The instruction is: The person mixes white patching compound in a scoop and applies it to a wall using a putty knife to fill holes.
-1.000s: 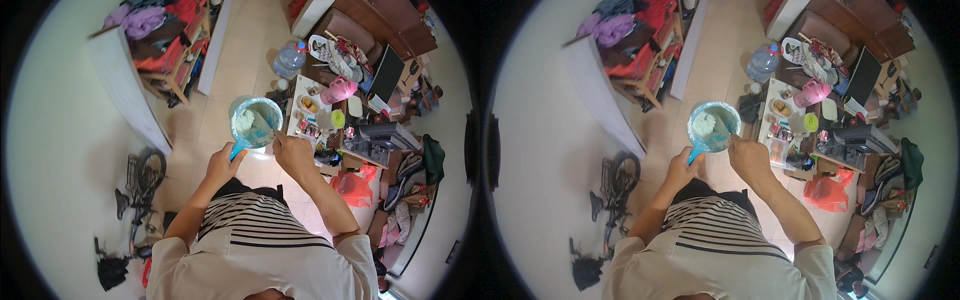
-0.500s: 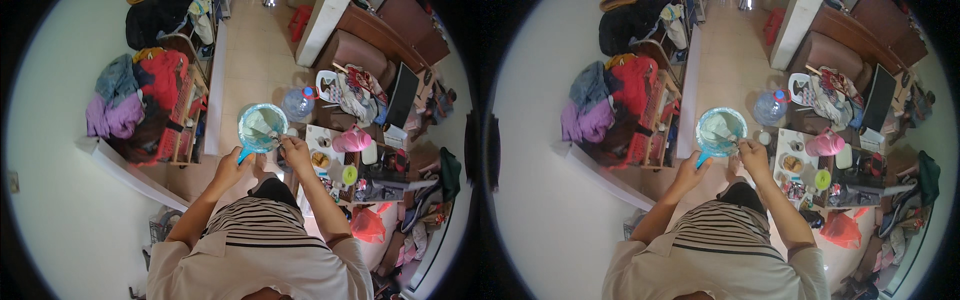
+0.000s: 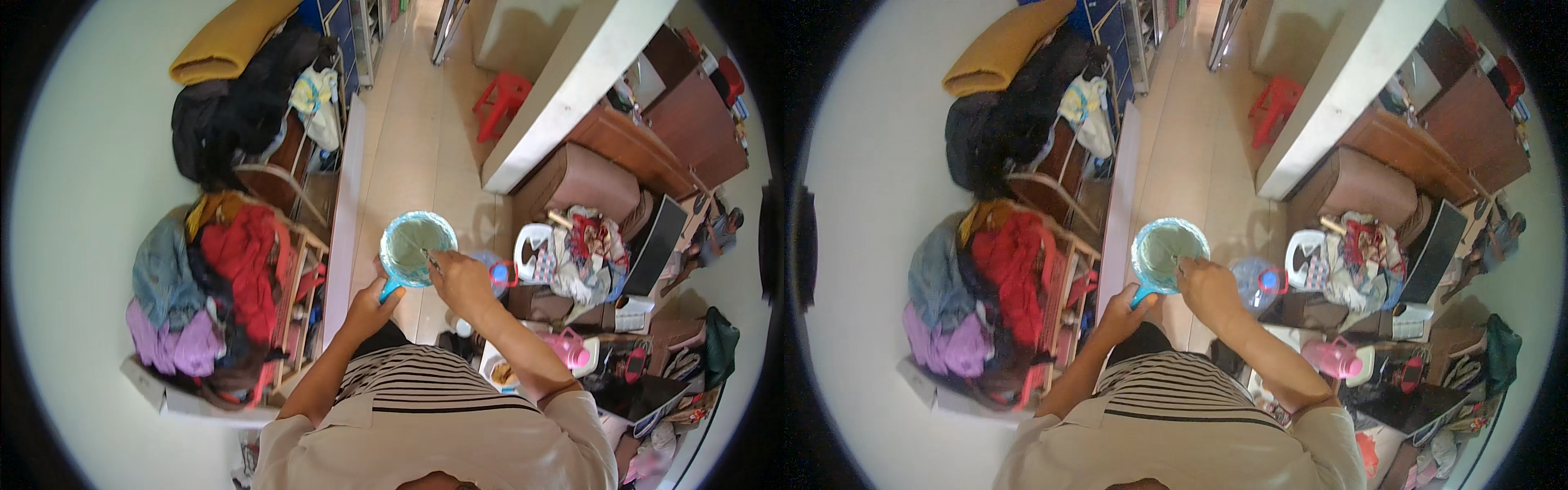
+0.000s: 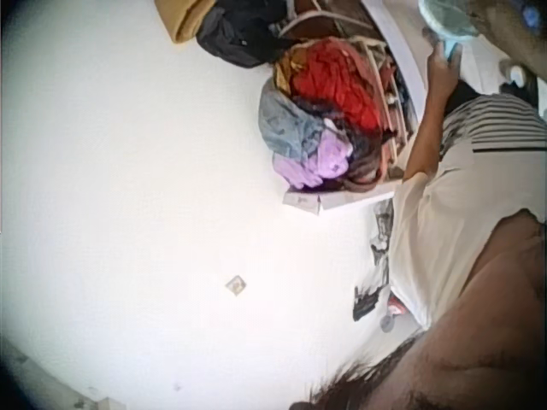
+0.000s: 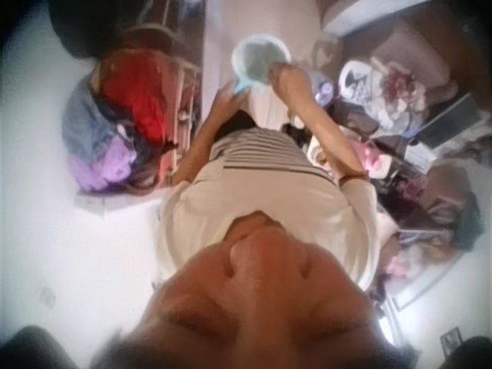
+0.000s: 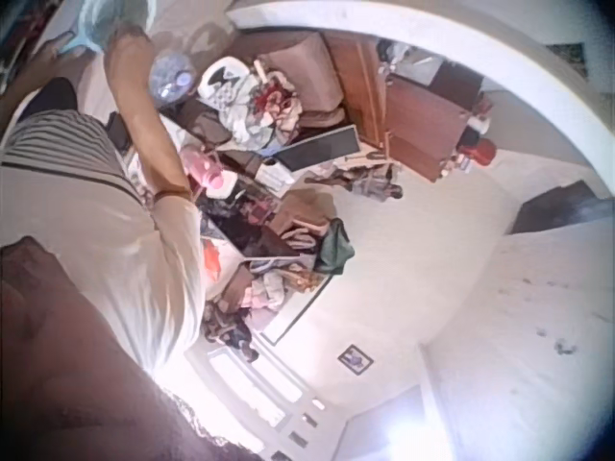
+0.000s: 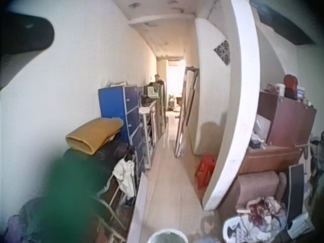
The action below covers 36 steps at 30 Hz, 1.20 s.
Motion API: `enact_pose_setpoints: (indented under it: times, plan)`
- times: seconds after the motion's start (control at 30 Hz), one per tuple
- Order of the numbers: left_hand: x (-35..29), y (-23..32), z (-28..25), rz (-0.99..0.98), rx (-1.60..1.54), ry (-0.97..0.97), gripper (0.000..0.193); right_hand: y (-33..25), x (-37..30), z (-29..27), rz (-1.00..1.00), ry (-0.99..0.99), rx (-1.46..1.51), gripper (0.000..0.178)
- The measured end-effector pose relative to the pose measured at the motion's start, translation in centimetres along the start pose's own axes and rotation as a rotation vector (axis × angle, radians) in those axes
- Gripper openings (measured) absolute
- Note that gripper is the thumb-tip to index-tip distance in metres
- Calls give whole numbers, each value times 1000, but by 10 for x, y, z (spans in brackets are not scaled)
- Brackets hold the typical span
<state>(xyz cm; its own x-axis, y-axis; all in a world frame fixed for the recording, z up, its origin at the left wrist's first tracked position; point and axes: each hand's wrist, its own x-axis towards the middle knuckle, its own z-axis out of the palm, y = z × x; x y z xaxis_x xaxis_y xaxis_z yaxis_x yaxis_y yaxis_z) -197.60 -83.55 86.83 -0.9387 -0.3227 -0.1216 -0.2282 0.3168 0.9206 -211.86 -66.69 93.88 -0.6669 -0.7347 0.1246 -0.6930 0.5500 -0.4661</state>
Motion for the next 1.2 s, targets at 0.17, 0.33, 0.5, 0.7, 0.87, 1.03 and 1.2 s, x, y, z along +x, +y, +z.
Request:
enact_pose_setpoints:
  times: [0.17,0.33,0.5,0.7,0.87,1.03,1.2]
  plan:
    - [162,-11,-26,81,114,22,40,51,142,-12,26,-37,28,26]
    - [311,32,-78,-54,24,-127,39,96,280,-58,180,-22,140,26]
    - [463,45,-103,-53,34,-220,39,151,392,-55,142,128,284,28]
    - [640,40,-107,-57,69,-219,38,253,553,-54,144,148,342,24]
    - [779,70,-115,-182,1,-115,35,319,705,-64,-3,1,272,36]
    - [899,104,-146,-343,-282,-86,32,359,843,-84,-41,-158,270,40]
    - [1032,90,-153,-309,-217,-11,33,416,972,-88,-39,-157,240,39]
